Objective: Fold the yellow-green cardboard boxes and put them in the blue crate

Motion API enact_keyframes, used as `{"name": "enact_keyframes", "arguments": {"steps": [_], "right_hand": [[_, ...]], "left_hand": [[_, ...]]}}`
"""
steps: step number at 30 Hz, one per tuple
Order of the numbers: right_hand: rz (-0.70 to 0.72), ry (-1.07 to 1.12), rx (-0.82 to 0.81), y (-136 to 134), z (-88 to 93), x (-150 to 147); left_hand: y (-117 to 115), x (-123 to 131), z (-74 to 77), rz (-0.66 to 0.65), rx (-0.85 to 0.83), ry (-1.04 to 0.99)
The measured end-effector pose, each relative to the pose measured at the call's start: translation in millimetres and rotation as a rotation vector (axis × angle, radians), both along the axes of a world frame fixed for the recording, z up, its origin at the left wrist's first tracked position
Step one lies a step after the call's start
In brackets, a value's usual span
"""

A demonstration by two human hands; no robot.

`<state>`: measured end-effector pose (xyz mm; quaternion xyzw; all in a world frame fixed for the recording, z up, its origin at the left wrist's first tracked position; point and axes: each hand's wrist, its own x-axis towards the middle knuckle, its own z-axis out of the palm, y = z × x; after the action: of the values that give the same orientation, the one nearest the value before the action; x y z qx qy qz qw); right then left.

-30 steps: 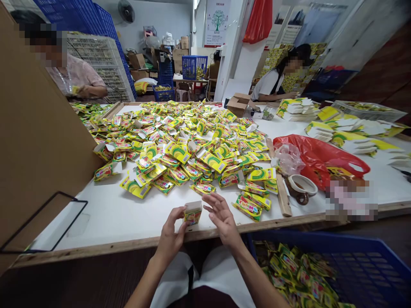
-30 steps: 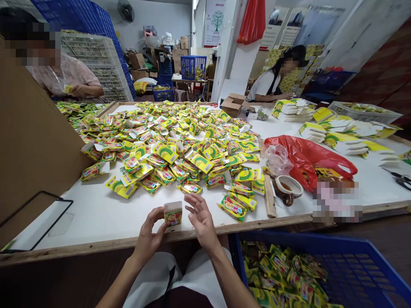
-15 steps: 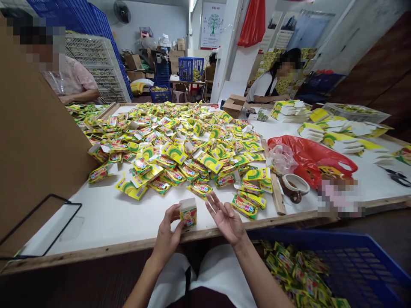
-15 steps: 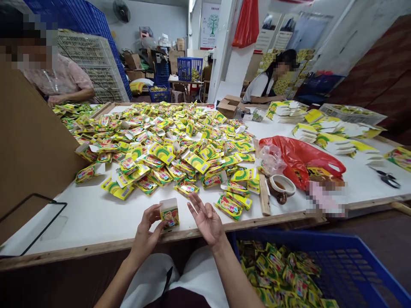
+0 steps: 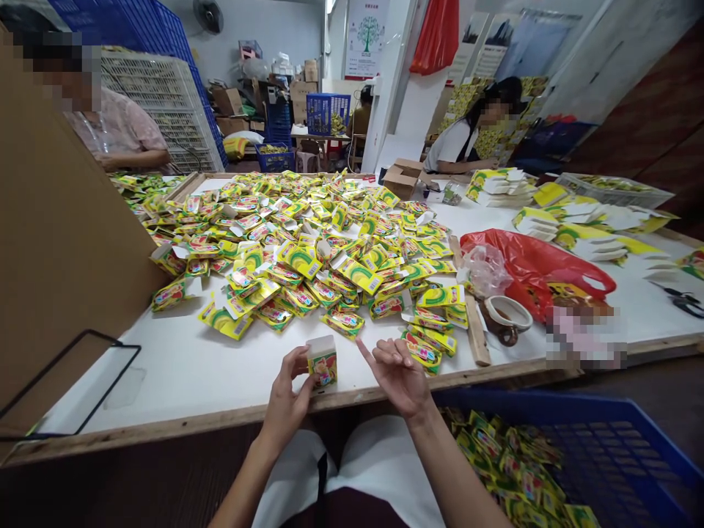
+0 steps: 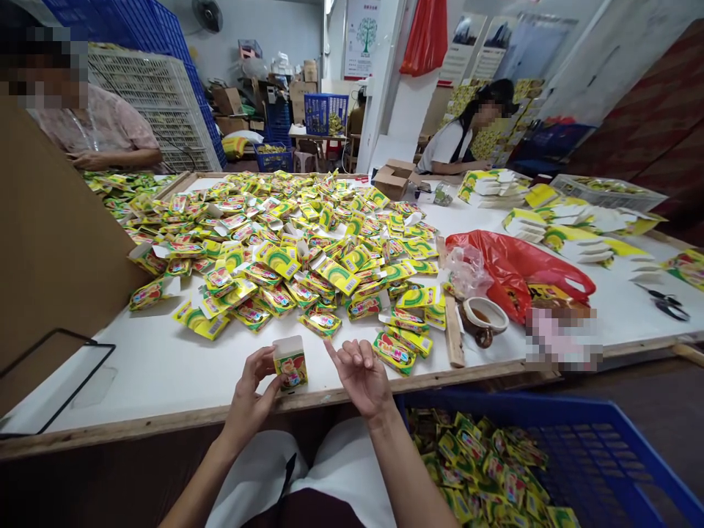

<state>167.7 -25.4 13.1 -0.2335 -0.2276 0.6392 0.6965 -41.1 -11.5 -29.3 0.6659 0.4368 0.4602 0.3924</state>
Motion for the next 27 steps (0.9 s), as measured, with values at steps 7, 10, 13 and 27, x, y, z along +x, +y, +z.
{"name": "enact_keyframes", "arguments": {"steps": [7, 10, 13, 27], "right_hand": [[-0.009, -0.021, 0.046, 0, 3.2, 0], [-0.029, -0.059, 0.019, 0, -0.8, 1], [-0.084, -0.275, -0.038, 1, -9.4, -5], [0.015, -0.093, -0.086, 6, -14.5, -16]], "left_hand": [[1, 0, -1.2, -0.005, 0.002, 0.010], [1, 1, -0.4, 0.005, -0.008, -0.002], [2, 2, 2.0, -0.028, -0.036, -0.010], [9, 8, 7.4, -0.052, -0.130, 0.058]]}}
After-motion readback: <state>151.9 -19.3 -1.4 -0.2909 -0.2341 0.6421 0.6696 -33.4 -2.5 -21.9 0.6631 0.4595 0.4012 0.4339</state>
